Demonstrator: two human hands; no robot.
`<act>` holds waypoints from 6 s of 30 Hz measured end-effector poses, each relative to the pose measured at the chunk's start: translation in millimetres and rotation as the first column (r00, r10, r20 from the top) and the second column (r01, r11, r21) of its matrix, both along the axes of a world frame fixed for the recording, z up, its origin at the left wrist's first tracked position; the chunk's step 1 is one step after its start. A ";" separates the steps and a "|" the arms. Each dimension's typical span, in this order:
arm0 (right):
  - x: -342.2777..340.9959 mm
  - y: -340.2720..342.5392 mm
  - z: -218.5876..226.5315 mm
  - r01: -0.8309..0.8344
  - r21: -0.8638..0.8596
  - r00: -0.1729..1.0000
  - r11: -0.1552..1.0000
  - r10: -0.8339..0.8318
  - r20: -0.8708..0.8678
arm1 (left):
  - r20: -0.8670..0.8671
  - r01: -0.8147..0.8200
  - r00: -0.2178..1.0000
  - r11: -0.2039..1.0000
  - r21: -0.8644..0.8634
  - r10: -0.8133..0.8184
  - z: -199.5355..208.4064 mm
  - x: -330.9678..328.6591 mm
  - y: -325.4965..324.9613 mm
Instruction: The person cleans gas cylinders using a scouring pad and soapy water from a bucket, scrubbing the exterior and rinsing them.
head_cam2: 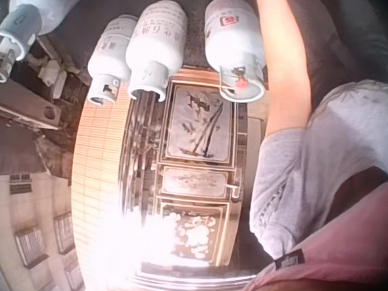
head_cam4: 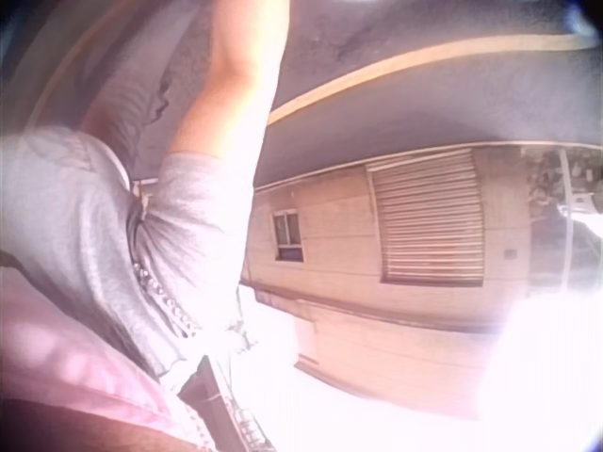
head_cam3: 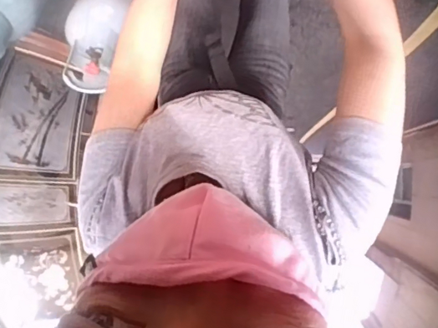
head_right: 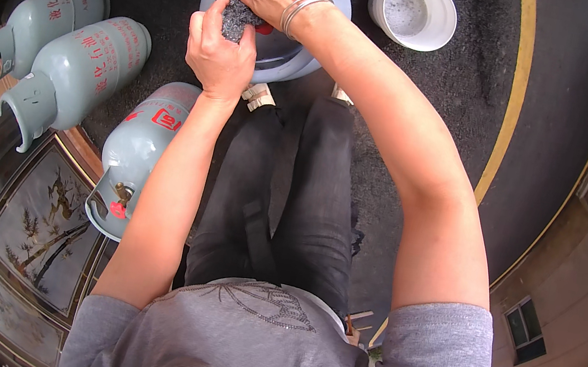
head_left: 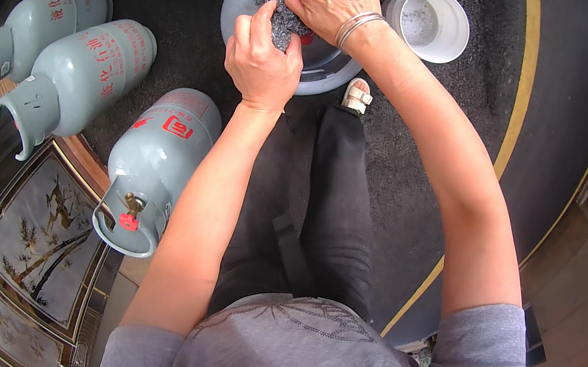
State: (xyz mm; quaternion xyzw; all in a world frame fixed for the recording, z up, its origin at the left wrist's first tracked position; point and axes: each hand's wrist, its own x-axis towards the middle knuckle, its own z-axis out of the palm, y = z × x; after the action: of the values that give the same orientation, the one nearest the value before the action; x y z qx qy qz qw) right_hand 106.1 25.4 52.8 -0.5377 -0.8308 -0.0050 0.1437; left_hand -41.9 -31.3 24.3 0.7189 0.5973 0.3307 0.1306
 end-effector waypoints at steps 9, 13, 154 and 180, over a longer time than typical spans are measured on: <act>-0.9 -3.4 -4.8 0.079 -0.033 0.988 0.996 -0.083 -0.130 | -0.026 0.080 0.996 0.996 0.025 -0.080 3.2 1.7 -1.5; 0.8 -0.7 1.4 0.011 -0.047 0.999 0.999 -0.013 -0.044 | -0.024 0.015 1.000 1.000 -0.004 -0.015 1.5 -1.3 -0.5; 71.6 -59.2 -153.7 -0.122 -0.186 0.646 0.975 -0.064 -0.761 | 0.711 0.141 0.273 0.704 -0.696 0.648 20.8 94.0 -46.1; 33.5 -116.3 -165.3 0.098 -0.283 0.536 0.954 -0.290 -0.793 | -0.214 -0.167 0.975 0.842 -0.513 0.063 35.1 9.0 -33.5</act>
State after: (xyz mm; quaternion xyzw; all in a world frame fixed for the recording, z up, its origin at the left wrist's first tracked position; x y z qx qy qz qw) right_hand 139.5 -90.9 -112.5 -0.5778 -0.5961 0.3168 0.4588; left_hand -32.9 -64.8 59.4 0.6462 0.7167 0.0918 0.2456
